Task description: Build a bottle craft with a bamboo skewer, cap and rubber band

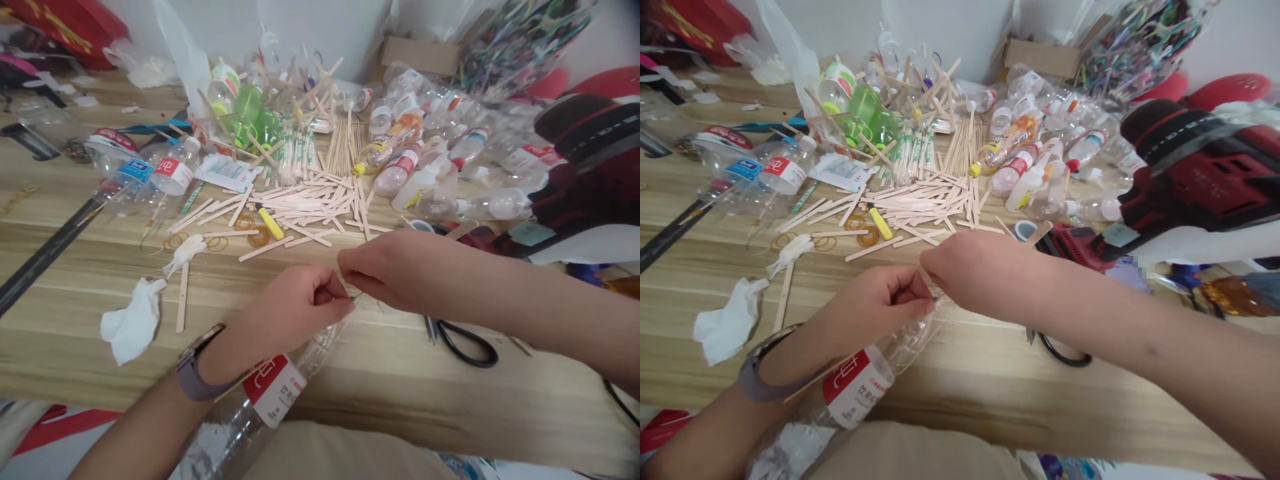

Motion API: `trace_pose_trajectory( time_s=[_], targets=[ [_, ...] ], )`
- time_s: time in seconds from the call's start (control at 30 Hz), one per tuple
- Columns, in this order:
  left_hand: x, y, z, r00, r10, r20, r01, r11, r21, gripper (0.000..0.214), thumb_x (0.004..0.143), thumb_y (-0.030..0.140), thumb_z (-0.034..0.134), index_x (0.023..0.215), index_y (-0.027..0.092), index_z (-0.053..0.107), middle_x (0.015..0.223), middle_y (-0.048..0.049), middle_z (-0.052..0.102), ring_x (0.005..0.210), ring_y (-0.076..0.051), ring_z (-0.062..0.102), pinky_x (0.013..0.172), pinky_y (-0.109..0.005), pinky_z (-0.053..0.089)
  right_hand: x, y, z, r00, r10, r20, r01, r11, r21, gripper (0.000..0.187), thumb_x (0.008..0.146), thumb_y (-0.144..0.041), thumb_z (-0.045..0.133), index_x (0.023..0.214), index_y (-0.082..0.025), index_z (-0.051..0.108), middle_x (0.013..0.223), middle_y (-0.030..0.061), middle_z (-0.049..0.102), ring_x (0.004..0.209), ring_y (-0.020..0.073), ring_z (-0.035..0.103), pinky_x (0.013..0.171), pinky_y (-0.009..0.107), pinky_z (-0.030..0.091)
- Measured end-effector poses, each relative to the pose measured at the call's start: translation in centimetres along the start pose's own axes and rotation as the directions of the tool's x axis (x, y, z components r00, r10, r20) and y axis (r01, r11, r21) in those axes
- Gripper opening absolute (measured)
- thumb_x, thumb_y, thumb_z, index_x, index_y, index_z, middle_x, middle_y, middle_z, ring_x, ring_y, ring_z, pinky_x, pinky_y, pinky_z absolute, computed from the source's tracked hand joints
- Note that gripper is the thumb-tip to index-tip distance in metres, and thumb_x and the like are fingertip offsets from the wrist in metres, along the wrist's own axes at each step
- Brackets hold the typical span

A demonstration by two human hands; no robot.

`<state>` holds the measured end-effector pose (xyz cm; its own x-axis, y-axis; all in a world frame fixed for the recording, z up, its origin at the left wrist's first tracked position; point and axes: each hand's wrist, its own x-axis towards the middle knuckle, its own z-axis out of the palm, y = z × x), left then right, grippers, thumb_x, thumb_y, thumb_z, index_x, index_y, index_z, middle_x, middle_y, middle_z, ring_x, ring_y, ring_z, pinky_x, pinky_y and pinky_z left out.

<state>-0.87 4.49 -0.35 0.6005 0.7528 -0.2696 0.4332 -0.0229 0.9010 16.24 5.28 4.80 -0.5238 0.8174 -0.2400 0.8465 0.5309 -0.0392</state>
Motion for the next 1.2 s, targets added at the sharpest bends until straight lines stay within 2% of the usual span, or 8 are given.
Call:
trace_pose_trajectory(
  time_s=[0.13, 0.3, 0.47, 0.57, 0.73, 0.9, 1.03, 1.2],
  targets=[
    [-0.8, 0.7, 0.3, 0.993, 0.095, -0.068, -0.082, 0.981, 0.176, 0.014, 0.08, 0.031, 0.062, 0.071, 0.02, 0.06, 0.058, 0.0042, 0.052, 0.053, -0.013, 0.045, 0.049, -0.024, 0.029, 0.5, -0.4, -0.7, 0.999, -0.027, -0.024, 0.028, 0.997, 0.074, 0.03, 0.073, -0.008, 0.065, 0.05, -0.022, 0.052, 0.044, -0.0036, 0.045, 0.042, 0.0107, 0.038, 0.047, 0.027, 0.019],
    [-0.5, 0.4, 0.3, 0.997, 0.061, -0.046, -0.052, 0.981, 0.186, 0.016, 0.081, 0.032, 0.058, 0.072, 0.02, 0.061, 0.058, 0.0045, 0.052, 0.053, -0.012, 0.045, 0.05, -0.024, 0.03, 0.3, -0.3, -0.7, 1.0, 0.026, 0.011, -0.025, 0.999, -0.046, 0.016, 0.076, -0.008, 0.063, 0.067, -0.02, 0.061, 0.053, -0.0009, 0.057, 0.049, 0.0146, 0.052, 0.046, 0.027, 0.023],
    [0.1, -0.1, -0.3, 0.999, -0.034, -0.002, 0.034, 0.999, 0.021, 0.019, 0.081, 0.035, 0.057, 0.074, 0.018, 0.062, 0.061, 0.005, 0.054, 0.053, -0.01, 0.044, 0.049, -0.023, 0.032, -2.8, -0.4, -0.2, 0.927, 0.088, -0.365, -0.079, 0.996, 0.041, 0.015, 0.086, -0.017, 0.055, 0.073, -0.02, 0.062, 0.054, -0.0015, 0.059, 0.046, 0.015, 0.054, 0.044, 0.028, 0.028],
    [0.3, -0.2, -0.6, 0.997, -0.077, 0.028, 0.079, 0.994, -0.078, 0.021, 0.081, 0.037, 0.058, 0.075, 0.018, 0.063, 0.062, 0.0049, 0.055, 0.053, -0.01, 0.043, 0.05, -0.022, 0.032, -5.1, -1.5, 1.2, 0.823, 0.126, -0.554, -0.025, 0.982, 0.188, 0.02, 0.092, -0.022, 0.048, 0.079, -0.018, 0.063, 0.064, 0.0016, 0.064, 0.053, 0.0148, 0.06, 0.048, 0.027, 0.039],
    [0.4, -0.6, -0.5, 0.995, -0.085, 0.059, 0.094, 0.98, -0.178, 0.019, 0.081, 0.036, 0.059, 0.077, 0.018, 0.063, 0.065, 0.005, 0.056, 0.057, -0.01, 0.046, 0.053, -0.022, 0.035, -5.6, -3.4, 5.5, 0.792, 0.256, -0.554, -0.107, 0.952, 0.287, 0.02, 0.094, -0.022, 0.046, 0.095, -0.015, 0.064, 0.088, 0.0092, 0.071, 0.066, 0.0169, 0.068, 0.05, 0.026, 0.046],
    [0.4, -0.8, -0.5, 0.996, -0.067, 0.065, 0.079, 0.977, -0.2, 0.023, 0.082, 0.041, 0.061, 0.08, 0.017, 0.064, 0.067, 0.0043, 0.057, 0.059, -0.01, 0.047, 0.054, -0.021, 0.036, -4.3, -3.6, 7.9, 0.775, 0.332, -0.538, -0.148, 0.923, 0.356, 0.016, 0.094, -0.023, 0.048, 0.088, -0.019, 0.062, 0.078, 0.0027, 0.068, 0.053, 0.0131, 0.062, 0.047, 0.025, 0.044],
    [0.4, -0.8, -0.4, 0.997, -0.065, 0.03, 0.07, 0.983, -0.17, 0.02, 0.083, 0.037, 0.06, 0.079, 0.018, 0.064, 0.069, 0.0039, 0.059, 0.061, -0.01, 0.05, 0.055, -0.022, 0.038, -4.5, -3.6, 8.0, 0.778, 0.252, -0.575, -0.09, 0.951, 0.295, 0.019, 0.096, -0.02, 0.045, 0.086, -0.019, 0.061, 0.075, 0.0022, 0.067, 0.059, 0.0134, 0.063, 0.051, 0.025, 0.043],
    [0.4, -1.0, 0.0, 0.997, -0.066, -0.031, 0.063, 0.992, -0.109, 0.018, 0.082, 0.035, 0.06, 0.077, 0.019, 0.063, 0.068, 0.004, 0.06, 0.062, -0.011, 0.051, 0.054, -0.022, 0.038, -4.8, -3.5, 7.5, 0.801, 0.0, -0.599, -0.03, 0.999, -0.039, 0.023, 0.095, -0.012, 0.041, 0.091, -0.016, 0.063, 0.088, 0.009, 0.069, 0.068, 0.0189, 0.063, 0.053, 0.03, 0.042]
  ],
)
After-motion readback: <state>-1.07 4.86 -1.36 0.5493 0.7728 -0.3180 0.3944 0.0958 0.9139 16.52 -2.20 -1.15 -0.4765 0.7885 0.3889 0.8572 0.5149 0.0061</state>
